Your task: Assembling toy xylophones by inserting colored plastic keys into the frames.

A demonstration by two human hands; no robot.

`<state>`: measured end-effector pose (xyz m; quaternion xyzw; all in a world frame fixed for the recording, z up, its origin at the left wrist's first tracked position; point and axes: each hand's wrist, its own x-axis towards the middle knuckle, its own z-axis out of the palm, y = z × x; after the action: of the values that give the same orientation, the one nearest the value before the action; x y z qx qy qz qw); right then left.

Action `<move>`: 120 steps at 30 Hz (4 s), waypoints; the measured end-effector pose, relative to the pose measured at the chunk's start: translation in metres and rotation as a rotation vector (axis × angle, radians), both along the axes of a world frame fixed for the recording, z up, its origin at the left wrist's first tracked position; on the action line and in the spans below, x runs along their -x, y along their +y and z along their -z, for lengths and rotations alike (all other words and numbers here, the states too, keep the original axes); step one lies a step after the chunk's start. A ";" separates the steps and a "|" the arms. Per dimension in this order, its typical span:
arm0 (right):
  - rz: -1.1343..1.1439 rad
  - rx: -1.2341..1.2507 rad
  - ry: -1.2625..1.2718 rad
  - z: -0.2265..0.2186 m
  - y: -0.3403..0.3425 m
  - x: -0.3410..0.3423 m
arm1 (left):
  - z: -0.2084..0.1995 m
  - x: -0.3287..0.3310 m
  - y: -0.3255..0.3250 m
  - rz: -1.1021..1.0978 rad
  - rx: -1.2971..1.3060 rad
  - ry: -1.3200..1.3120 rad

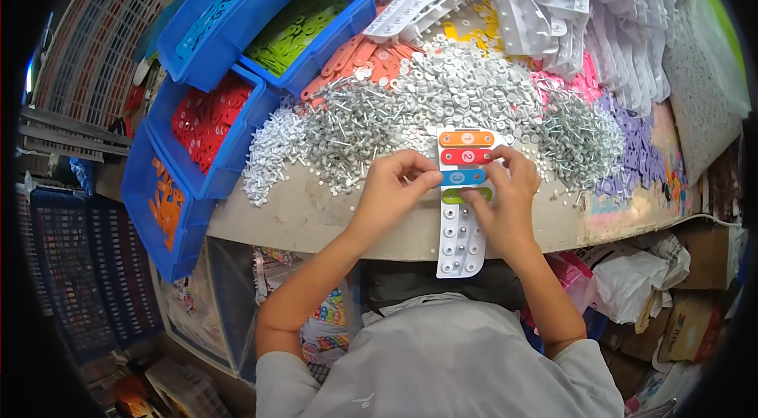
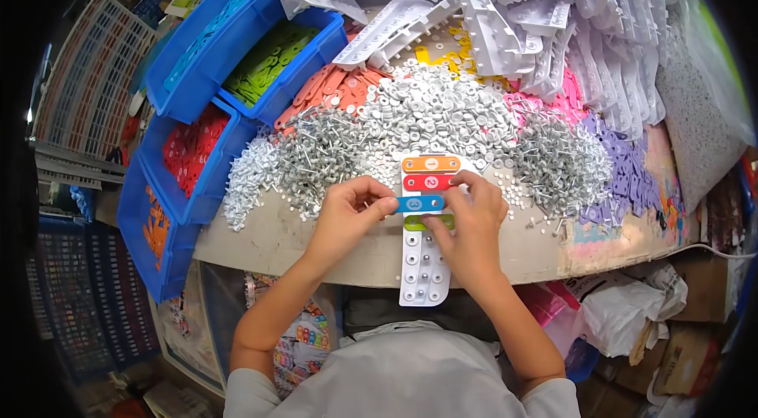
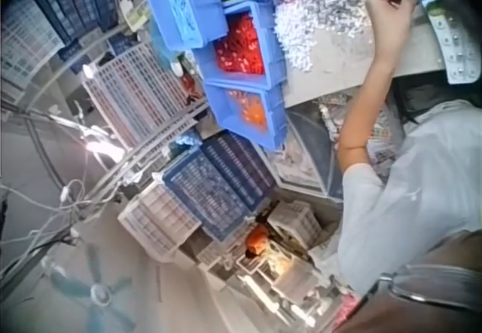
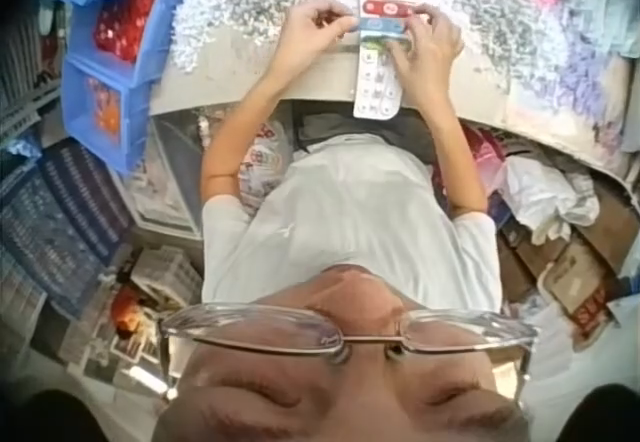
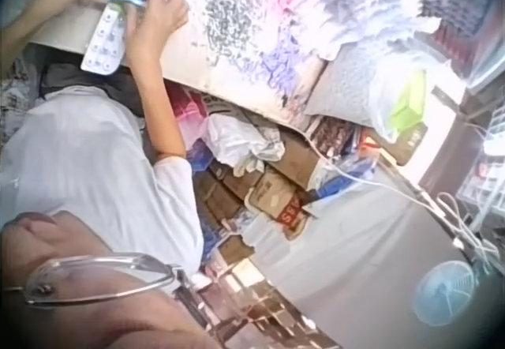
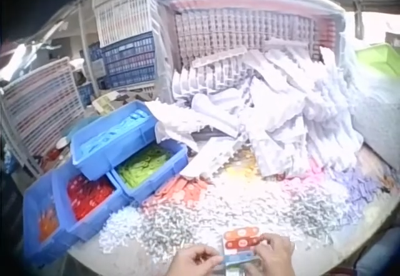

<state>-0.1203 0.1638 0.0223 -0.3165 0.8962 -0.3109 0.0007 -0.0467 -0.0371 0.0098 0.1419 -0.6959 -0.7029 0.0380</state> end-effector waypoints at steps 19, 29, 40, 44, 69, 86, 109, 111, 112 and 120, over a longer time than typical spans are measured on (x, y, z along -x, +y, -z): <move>0.099 0.053 0.044 0.017 0.004 0.002 | 0.028 0.022 0.052 -0.181 0.786 0.181; 0.097 0.051 0.040 0.015 0.007 0.001 | -0.004 0.074 -0.042 -0.318 0.877 0.385; -0.125 0.186 0.190 -0.023 -0.052 0.103 | 0.007 0.135 -0.140 -0.162 1.458 -0.096; -0.041 -0.088 0.128 -0.009 -0.114 0.190 | 0.011 0.140 -0.142 -0.136 1.494 -0.173; -0.182 -0.095 0.281 -0.025 -0.104 0.206 | -0.028 -0.036 0.002 -0.016 -0.345 -0.055; 0.074 0.400 -0.784 -0.020 0.088 0.013 | -0.004 -0.029 0.037 -0.132 0.264 0.140; -0.067 0.265 -0.651 -0.031 0.055 -0.020 | 0.006 -0.023 0.065 -0.138 0.672 0.096; -0.070 0.267 -0.638 -0.031 0.052 -0.022 | 0.009 -0.023 0.070 -0.169 0.679 0.099; -0.073 0.266 -0.638 -0.031 0.051 -0.022 | 0.011 -0.023 0.073 -0.186 0.725 0.127; -0.090 0.238 -0.678 -0.029 0.049 -0.026 | 0.009 -0.029 0.069 -0.117 0.999 0.249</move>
<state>-0.0939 0.2130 0.0516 -0.2325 0.7875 -0.5003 0.2749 -0.0176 0.0323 0.0007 0.0604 -0.9278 -0.2929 0.2231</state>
